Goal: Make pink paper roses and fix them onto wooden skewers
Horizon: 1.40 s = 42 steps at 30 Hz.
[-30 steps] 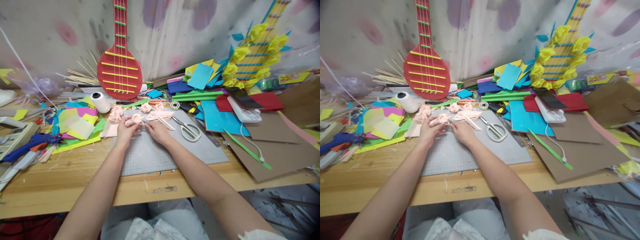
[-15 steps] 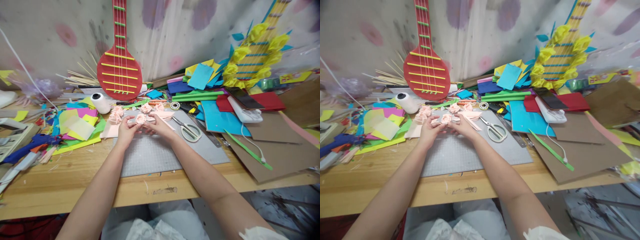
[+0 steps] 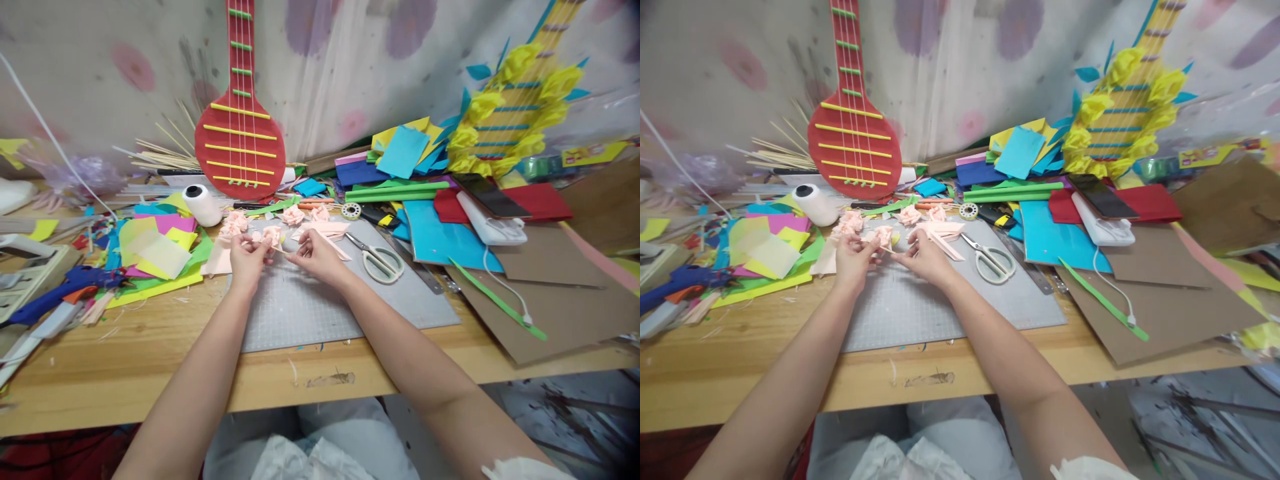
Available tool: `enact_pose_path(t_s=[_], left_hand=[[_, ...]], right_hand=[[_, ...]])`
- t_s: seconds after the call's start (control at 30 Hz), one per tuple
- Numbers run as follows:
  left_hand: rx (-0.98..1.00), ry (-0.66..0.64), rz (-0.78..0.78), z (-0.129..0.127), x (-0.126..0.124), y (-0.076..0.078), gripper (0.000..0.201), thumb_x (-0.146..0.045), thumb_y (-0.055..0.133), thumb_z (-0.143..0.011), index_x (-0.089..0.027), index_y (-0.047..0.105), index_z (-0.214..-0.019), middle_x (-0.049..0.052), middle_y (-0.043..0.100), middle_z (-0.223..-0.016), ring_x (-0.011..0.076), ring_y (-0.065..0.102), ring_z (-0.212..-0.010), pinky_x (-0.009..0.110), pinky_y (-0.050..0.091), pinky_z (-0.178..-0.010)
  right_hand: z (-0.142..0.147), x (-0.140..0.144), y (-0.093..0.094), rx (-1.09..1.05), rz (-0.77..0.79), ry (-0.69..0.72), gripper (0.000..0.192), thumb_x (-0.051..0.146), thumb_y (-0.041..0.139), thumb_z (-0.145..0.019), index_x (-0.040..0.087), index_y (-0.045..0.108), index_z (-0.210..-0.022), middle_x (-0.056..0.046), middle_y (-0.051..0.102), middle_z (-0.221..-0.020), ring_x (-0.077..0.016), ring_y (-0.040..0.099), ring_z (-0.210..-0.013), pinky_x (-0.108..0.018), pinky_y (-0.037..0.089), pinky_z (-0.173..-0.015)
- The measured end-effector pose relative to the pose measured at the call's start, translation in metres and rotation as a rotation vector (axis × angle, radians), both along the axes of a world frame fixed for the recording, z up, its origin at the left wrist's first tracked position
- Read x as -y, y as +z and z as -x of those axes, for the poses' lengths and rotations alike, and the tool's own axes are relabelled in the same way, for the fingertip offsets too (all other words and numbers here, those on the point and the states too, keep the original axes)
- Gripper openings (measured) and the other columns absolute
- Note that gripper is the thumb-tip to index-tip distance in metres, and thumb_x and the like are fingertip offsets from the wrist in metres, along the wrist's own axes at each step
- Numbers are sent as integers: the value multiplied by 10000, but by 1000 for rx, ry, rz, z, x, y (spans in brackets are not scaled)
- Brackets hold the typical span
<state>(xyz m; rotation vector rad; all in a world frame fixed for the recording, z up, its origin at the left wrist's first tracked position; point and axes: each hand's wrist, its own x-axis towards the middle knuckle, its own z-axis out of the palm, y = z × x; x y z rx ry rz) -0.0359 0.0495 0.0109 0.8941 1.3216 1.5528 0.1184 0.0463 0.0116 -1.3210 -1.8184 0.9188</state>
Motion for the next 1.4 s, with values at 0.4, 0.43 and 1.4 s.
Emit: enact_pose_path(t_s=[0.4,0.43,1.4], left_hand=[[-10,110,39,3,-4,-1,397,-237,687,-558,-206,323,-714,-112,425,-464,80,494,-392,145,316,-360],[-23,120,43,3,-4,-1,388,-243,684,-567,-204,326,-710,-112,421,-455,75,486,-387,145,315,-368],[315,73,149,3,0,9,200,-31,620,-504,-119,575,-678,12,610,-649,121,599,-631,263,520,-628]], right_hand=[[4,5,6,275,-175,99,196,308,420,-848,175,540,-767,-8,574,-701,-111,494,-673,-210,297,-607],[4,5,6,301,-175,104,200,302,410,-854,175,541,-773,-11,575,-704,-113,494,-674,-211,293,-607],[14,14,2,495,-218,26,250,357,348,-880,199,538,-841,-40,629,-763,-155,543,-669,-244,262,-579]])
